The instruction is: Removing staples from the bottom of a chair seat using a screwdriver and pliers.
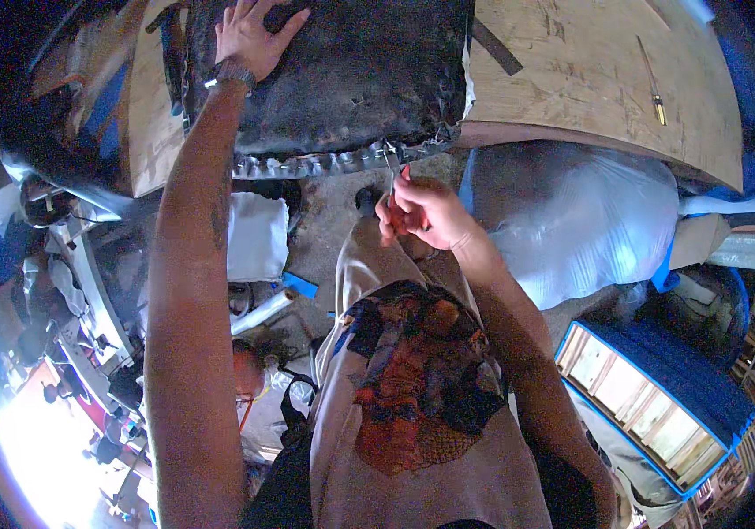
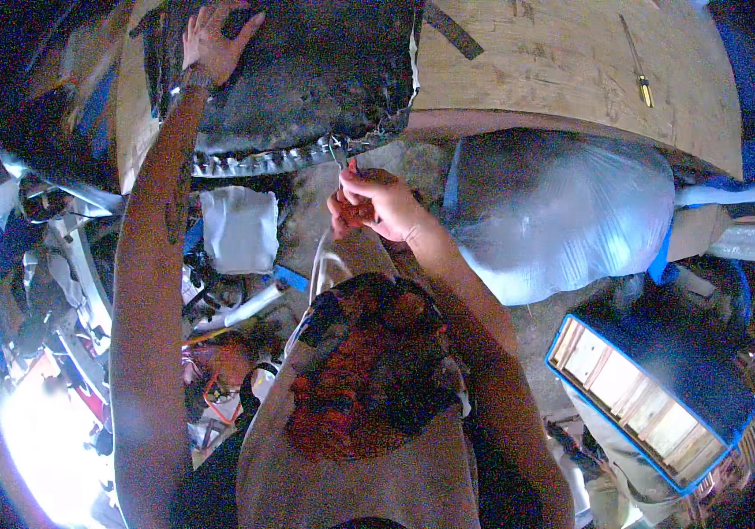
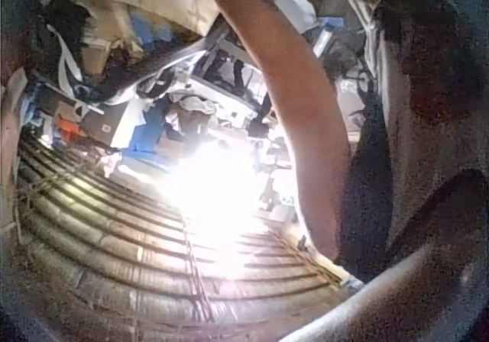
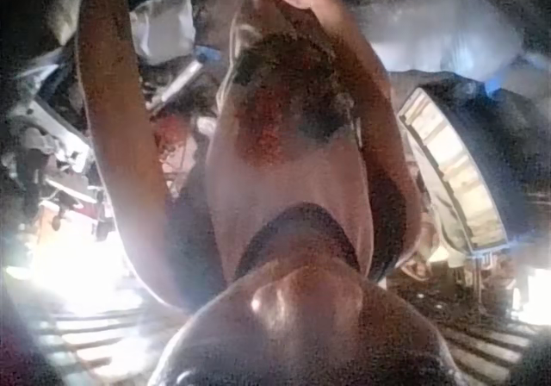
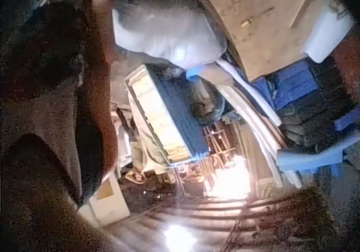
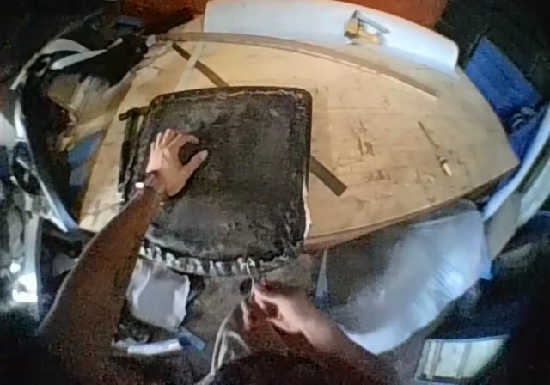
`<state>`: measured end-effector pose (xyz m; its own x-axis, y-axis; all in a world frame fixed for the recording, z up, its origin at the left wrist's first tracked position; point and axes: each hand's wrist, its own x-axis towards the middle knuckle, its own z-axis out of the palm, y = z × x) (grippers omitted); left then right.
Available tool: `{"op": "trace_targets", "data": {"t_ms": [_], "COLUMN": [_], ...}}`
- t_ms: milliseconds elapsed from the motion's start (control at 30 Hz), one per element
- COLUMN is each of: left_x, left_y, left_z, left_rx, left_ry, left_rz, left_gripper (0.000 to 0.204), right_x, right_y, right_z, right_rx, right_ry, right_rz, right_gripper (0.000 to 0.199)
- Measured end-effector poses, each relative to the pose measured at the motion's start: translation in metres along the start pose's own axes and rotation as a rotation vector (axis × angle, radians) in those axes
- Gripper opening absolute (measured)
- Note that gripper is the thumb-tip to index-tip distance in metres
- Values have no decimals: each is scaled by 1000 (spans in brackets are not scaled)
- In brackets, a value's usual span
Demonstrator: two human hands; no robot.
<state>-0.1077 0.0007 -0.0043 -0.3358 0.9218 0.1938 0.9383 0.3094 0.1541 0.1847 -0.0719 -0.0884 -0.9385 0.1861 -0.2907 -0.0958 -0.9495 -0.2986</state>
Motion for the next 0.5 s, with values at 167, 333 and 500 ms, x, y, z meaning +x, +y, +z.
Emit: {"op": "trace_targets", "data": {"t_ms": [167,333,500], "left_x": [-1,13,9], "left_y": [-4,-38,-58], "left_z": [4,49,54], "left_rx": [-52,69,80], "left_ry": [65,174,244], "left_rz": [21,124,167], "left_gripper": [43,46,50], "right_x": [12,22,5], "right_y": [16,28,20], "right_z": [17,-14,-4], "right_rx": [-818,-1678,-948], "right_ry": [538,741,370], "right_rz": [-189,-974,-277], "right_gripper": [34,29,40]}}
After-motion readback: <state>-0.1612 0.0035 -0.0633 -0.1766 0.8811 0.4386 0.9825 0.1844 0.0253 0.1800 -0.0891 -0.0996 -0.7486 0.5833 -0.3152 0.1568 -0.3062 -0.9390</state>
